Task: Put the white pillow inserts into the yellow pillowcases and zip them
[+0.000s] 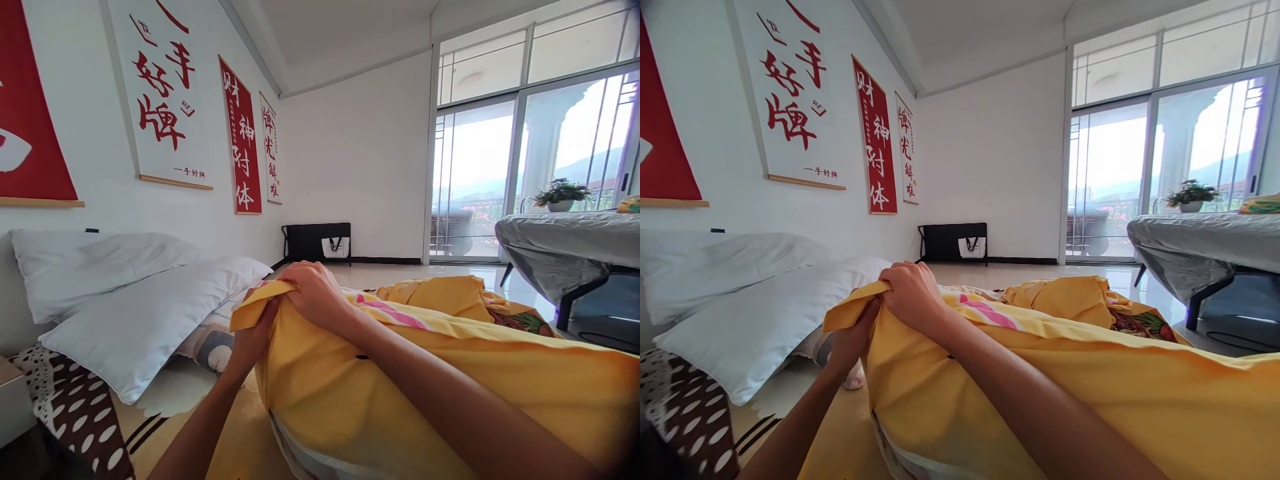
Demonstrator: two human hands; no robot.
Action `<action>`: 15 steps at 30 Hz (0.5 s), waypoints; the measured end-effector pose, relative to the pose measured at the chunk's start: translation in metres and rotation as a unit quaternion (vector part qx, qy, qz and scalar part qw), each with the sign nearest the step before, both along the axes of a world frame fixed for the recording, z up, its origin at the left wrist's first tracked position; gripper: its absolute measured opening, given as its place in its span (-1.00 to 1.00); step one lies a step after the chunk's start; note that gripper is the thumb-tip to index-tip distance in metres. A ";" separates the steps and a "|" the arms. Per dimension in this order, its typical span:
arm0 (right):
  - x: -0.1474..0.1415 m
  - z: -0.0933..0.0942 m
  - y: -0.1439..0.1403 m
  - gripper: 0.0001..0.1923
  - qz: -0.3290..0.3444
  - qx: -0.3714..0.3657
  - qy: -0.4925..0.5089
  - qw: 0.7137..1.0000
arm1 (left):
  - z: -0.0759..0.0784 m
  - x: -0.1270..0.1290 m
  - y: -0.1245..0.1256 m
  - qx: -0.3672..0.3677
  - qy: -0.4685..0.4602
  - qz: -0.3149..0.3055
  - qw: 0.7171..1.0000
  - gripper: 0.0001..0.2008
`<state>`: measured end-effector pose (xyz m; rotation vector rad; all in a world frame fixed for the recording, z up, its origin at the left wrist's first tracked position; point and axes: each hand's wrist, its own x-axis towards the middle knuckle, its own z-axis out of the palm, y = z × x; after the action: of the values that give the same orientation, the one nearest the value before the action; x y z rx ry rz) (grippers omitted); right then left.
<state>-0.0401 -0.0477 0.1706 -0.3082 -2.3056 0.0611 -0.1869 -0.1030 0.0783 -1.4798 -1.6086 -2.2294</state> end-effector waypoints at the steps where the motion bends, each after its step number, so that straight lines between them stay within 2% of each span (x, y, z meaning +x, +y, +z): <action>1: 0.001 0.001 0.000 -0.75 0.009 -0.018 0.015 1.000 | -0.006 0.000 0.000 0.014 0.000 0.006 1.000 -0.63; 4: 0.001 0.002 0.002 -0.79 0.039 -0.107 0.051 0.992 | -0.029 -0.002 -0.008 0.022 0.041 -0.013 0.999 -0.43; 6: 0.001 0.002 0.002 -0.83 0.074 -0.172 0.070 0.980 | -0.043 -0.006 -0.016 0.008 0.082 -0.001 0.997 -0.28; 7: 0.002 0.001 0.002 -0.82 0.100 -0.198 0.070 0.973 | -0.048 -0.008 -0.019 -0.001 0.090 0.012 0.996 -0.26; 9: 0.003 -0.001 0.000 -0.77 0.178 -0.228 0.029 0.957 | -0.055 -0.012 -0.022 -0.015 0.067 0.025 0.997 -0.35; 12: 0.006 -0.001 -0.002 -0.73 0.292 -0.234 -0.053 0.926 | -0.058 -0.020 -0.019 -0.021 -0.004 0.014 1.000 -0.53; 13: 0.006 0.000 -0.002 -0.71 0.300 -0.235 -0.056 0.923 | -0.058 -0.021 -0.018 -0.021 -0.024 0.015 0.999 -0.56; 15: 0.004 0.001 0.002 -0.69 0.249 -0.234 -0.017 0.940 | -0.055 -0.021 -0.015 -0.015 -0.050 0.023 0.998 -0.60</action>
<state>-0.0363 -0.0456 0.1719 0.0496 -2.3262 0.8723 -0.2080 -0.1183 0.0235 -1.3430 -1.6921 -2.2976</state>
